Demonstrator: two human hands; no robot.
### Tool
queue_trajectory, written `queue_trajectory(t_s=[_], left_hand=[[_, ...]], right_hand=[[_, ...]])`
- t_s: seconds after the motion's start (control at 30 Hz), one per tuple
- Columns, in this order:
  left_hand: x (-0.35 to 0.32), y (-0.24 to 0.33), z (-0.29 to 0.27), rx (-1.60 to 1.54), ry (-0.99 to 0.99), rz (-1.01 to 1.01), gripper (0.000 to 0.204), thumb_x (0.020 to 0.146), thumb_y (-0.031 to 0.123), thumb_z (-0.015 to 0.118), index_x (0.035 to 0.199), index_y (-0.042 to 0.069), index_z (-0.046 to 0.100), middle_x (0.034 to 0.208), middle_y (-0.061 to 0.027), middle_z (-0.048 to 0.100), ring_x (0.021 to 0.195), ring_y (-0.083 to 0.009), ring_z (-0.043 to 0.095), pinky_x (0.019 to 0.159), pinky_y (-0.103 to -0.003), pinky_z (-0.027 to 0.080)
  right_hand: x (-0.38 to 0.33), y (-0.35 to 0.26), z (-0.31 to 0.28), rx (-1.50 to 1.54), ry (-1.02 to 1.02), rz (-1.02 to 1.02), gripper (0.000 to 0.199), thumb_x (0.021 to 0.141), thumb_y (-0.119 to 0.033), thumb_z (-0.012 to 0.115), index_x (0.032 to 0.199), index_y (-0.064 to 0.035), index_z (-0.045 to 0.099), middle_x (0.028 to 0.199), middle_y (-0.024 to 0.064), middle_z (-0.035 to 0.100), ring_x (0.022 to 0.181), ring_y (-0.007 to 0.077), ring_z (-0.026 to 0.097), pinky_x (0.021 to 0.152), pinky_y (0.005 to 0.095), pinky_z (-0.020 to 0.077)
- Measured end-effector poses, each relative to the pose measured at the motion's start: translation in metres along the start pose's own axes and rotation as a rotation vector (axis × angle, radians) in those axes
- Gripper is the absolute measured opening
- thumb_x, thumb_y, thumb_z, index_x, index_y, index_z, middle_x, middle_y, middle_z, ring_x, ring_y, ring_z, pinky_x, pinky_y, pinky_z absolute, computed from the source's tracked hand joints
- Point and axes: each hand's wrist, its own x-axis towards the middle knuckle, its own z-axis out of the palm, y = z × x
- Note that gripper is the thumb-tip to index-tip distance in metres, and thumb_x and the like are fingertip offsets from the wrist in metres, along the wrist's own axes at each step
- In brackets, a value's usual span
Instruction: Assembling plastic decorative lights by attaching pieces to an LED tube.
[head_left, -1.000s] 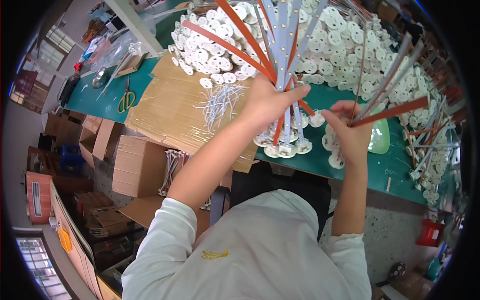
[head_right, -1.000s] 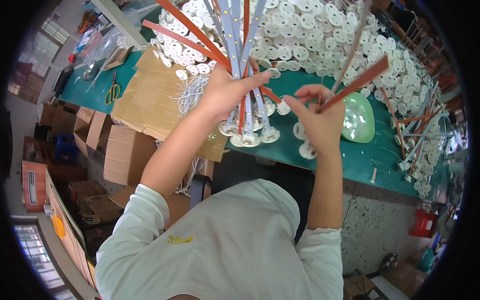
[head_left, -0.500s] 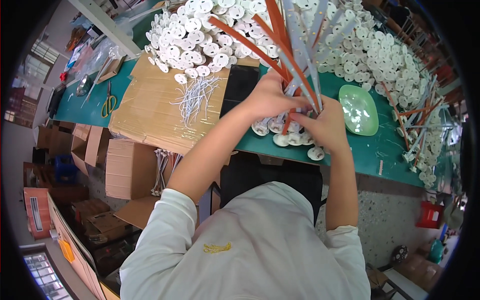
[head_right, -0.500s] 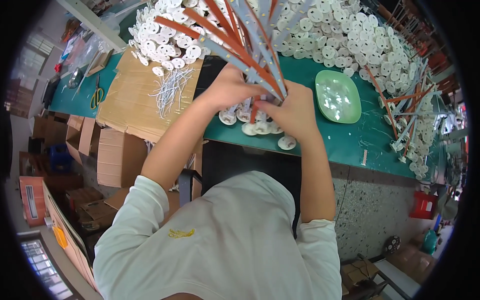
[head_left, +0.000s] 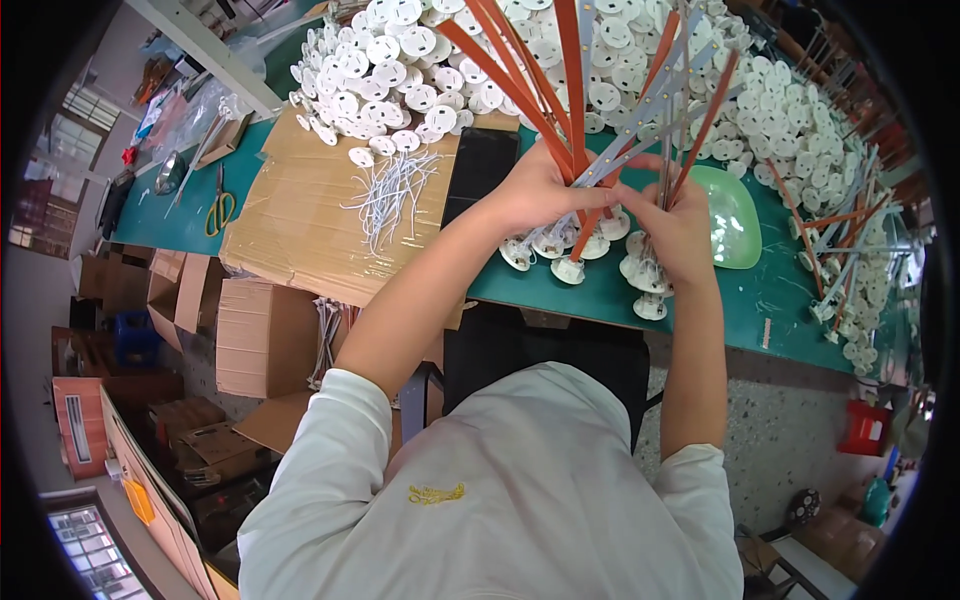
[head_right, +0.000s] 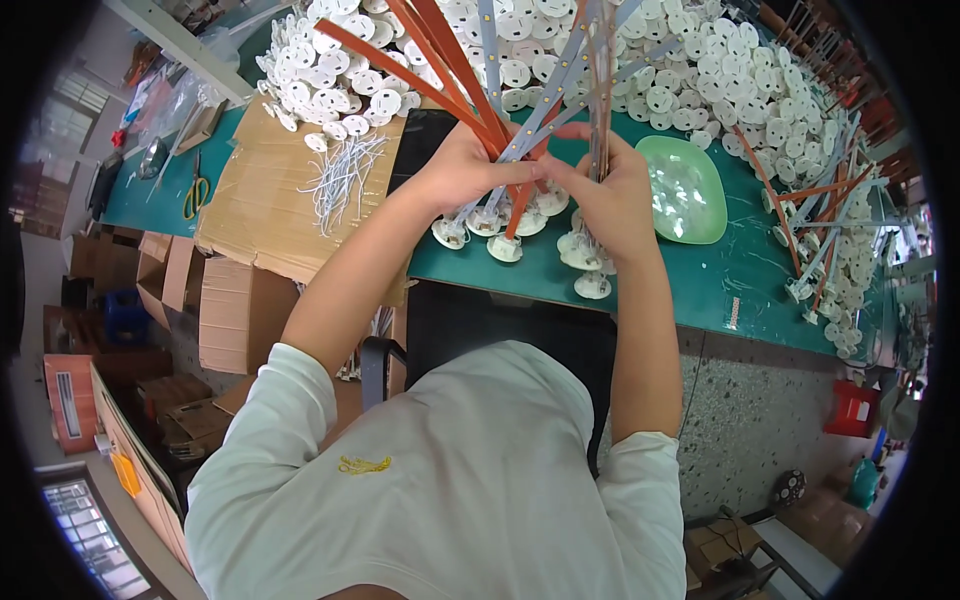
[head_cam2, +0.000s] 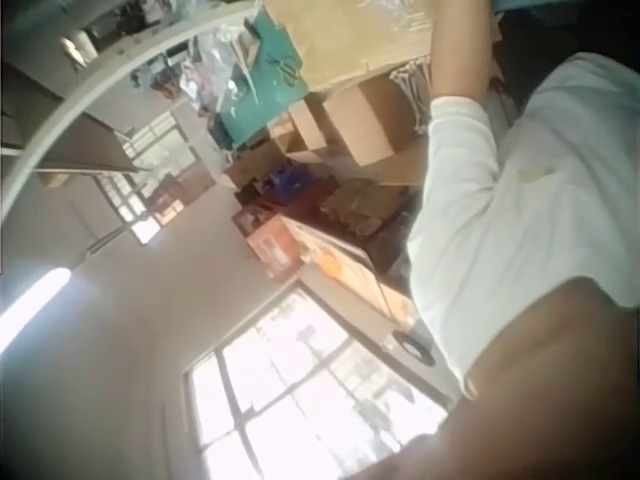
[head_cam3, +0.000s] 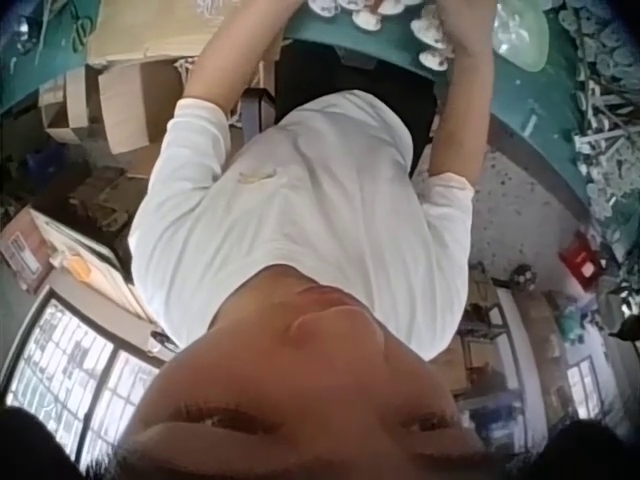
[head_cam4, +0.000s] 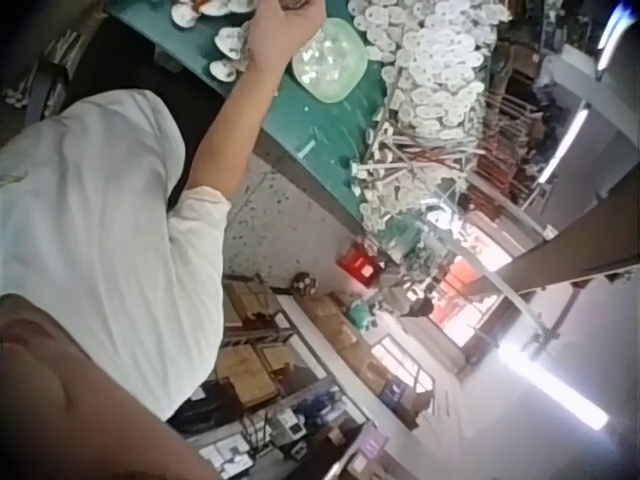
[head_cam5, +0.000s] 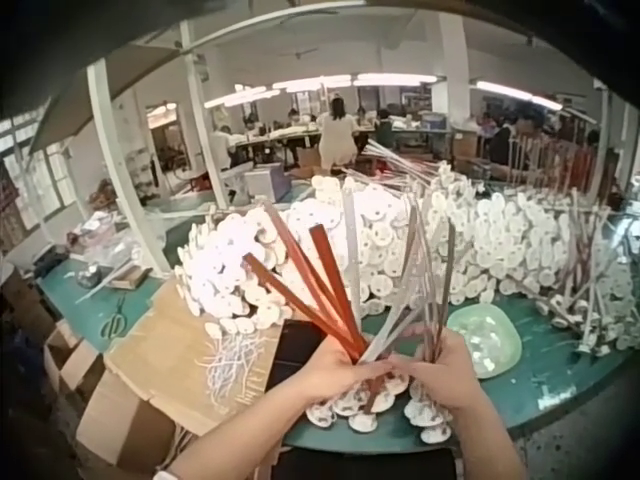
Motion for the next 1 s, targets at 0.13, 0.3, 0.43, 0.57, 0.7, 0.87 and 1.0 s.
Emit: queue_trajectory(t_s=[0.13, 0.3, 0.43, 0.57, 0.7, 0.87, 1.0], left_hand=[[0.001, 0.003, 0.004, 0.064, -0.012, 0.005, 0.022, 0.078, 0.003, 0.076, 0.095, 0.0, 0.064, 0.081, -0.0075, 0.068, 0.081, -0.0154, 0.068, 0.072, -0.031, 0.055], [0.001, 0.003, -0.001, 0.034, 0.037, -0.003, 0.025, 0.083, 0.005, 0.073, 0.101, 0.001, 0.056, 0.083, -0.0101, 0.069, 0.085, -0.0178, 0.07, 0.073, -0.032, 0.055], [0.003, 0.002, -0.006, -0.129, 0.124, -0.069, 0.014, 0.089, 0.008, 0.067, 0.096, 0.0, 0.058, 0.093, -0.0132, 0.07, 0.084, -0.0212, 0.071, 0.073, -0.033, 0.056], [0.003, 0.002, -0.007, -0.117, 0.142, -0.053, 0.014, 0.09, 0.007, 0.065, 0.099, 0.0, 0.059, 0.095, -0.0135, 0.069, 0.091, -0.0211, 0.068, 0.077, -0.034, 0.056], [0.001, -0.002, -0.013, -0.056, 0.129, -0.052, 0.016, 0.087, 0.004, 0.068, 0.1, 0.0, 0.059, 0.094, -0.0099, 0.068, 0.089, -0.0184, 0.067, 0.078, -0.033, 0.055], [0.001, 0.005, -0.006, -0.124, 0.148, -0.071, 0.019, 0.087, 0.001, 0.067, 0.104, -0.001, 0.06, 0.095, -0.0066, 0.066, 0.088, -0.0167, 0.065, 0.079, -0.033, 0.054], [-0.001, -0.001, -0.012, -0.181, 0.057, -0.029, 0.027, 0.089, 0.0, 0.065, 0.116, -0.001, 0.062, 0.106, -0.0111, 0.068, 0.096, -0.0187, 0.066, 0.084, -0.035, 0.054]], right_hand=[[0.005, 0.006, 0.006, 0.125, 0.079, 0.008, 0.024, 0.082, -0.005, 0.074, 0.101, 0.0028, 0.061, 0.056, -0.0073, 0.047, 0.049, 0.003, 0.04, 0.046, 0.0214, 0.0282], [0.009, 0.011, -0.002, 0.166, 0.051, 0.06, 0.022, 0.085, -0.011, 0.072, 0.101, 0.0005, 0.062, 0.065, -0.0052, 0.053, 0.055, 0.0044, 0.045, 0.051, 0.0216, 0.0347], [0.008, 0.012, -0.006, 0.211, 0.123, 0.024, 0.016, 0.094, -0.019, 0.062, 0.101, -0.0046, 0.063, 0.08, -0.0009, 0.058, 0.067, 0.007, 0.052, 0.061, 0.0232, 0.0427], [0.005, 0.006, 0.0, 0.168, 0.12, -0.07, 0.014, 0.097, -0.019, 0.057, 0.098, -0.0049, 0.061, 0.072, 0.0001, 0.058, 0.064, 0.0084, 0.055, 0.058, 0.025, 0.0451], [0.007, -0.011, -0.002, -0.276, 0.092, 0.026, 0.023, 0.082, -0.02, 0.075, 0.092, -0.0039, 0.062, 0.059, -0.0016, 0.052, 0.053, 0.0096, 0.052, 0.051, 0.0278, 0.0419], [0.016, -0.01, 0.005, -0.46, 0.024, -0.091, 0.037, 0.061, -0.024, 0.086, 0.087, -0.0035, 0.069, 0.061, 0.0031, 0.061, 0.058, 0.0114, 0.059, 0.055, 0.0296, 0.0449], [0.026, -0.008, 0.019, -0.61, -0.041, -0.084, 0.032, 0.067, -0.023, 0.08, 0.09, -0.002, 0.073, 0.075, 0.014, 0.07, 0.067, 0.0255, 0.068, 0.065, 0.0349, 0.0511]])
